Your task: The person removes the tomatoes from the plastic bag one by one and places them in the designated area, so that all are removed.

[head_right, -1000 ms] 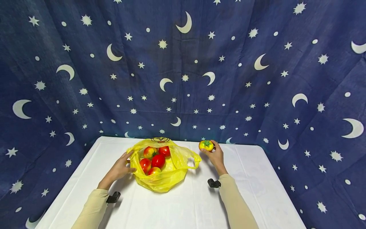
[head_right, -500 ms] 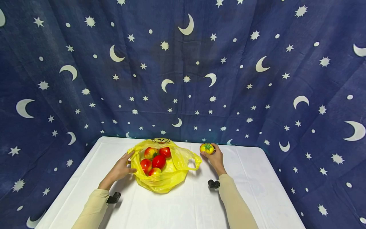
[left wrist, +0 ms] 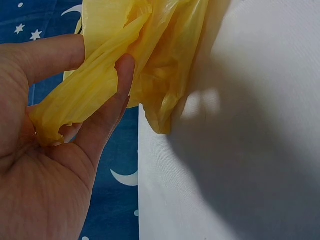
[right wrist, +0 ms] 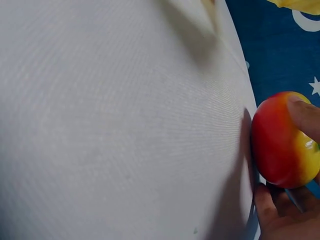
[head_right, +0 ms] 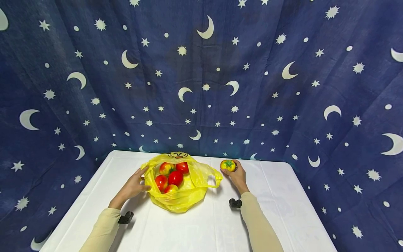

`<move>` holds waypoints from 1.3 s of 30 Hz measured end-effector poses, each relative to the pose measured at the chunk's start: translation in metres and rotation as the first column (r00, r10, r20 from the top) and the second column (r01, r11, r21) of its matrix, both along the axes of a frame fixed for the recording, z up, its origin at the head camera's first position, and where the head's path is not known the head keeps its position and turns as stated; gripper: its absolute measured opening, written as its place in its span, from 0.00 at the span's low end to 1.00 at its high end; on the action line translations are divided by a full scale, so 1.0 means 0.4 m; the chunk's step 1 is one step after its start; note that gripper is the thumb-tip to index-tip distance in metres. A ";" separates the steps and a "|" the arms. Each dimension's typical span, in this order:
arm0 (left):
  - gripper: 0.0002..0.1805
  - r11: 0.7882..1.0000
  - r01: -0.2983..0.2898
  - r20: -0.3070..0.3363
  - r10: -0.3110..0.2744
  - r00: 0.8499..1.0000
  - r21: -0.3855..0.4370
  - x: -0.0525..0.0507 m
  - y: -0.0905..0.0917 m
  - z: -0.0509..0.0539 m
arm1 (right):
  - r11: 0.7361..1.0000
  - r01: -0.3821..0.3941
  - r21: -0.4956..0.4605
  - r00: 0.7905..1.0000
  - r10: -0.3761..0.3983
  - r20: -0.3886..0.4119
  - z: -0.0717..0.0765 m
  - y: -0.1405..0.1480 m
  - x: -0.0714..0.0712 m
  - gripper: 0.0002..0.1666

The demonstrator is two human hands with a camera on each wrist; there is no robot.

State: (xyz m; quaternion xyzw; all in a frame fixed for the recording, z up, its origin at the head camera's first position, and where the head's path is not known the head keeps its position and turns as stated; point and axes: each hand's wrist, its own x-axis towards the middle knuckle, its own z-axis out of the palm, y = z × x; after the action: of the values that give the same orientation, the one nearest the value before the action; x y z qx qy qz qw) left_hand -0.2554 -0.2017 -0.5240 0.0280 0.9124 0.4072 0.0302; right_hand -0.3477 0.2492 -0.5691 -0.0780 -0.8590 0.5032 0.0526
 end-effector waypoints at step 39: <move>0.51 1.000 0.005 0.009 -0.004 1.000 -0.005 0.004 -0.007 -0.001 | 0.969 -0.088 -0.231 0.966 0.027 -0.256 0.223 -0.041 0.130 0.41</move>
State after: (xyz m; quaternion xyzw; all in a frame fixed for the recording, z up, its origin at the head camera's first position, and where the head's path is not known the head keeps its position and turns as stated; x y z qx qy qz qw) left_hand -0.2538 -0.2044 -0.5244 0.0281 0.9133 0.4048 0.0354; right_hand -0.2959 0.2328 -0.4799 0.0055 -0.7800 0.6107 0.1363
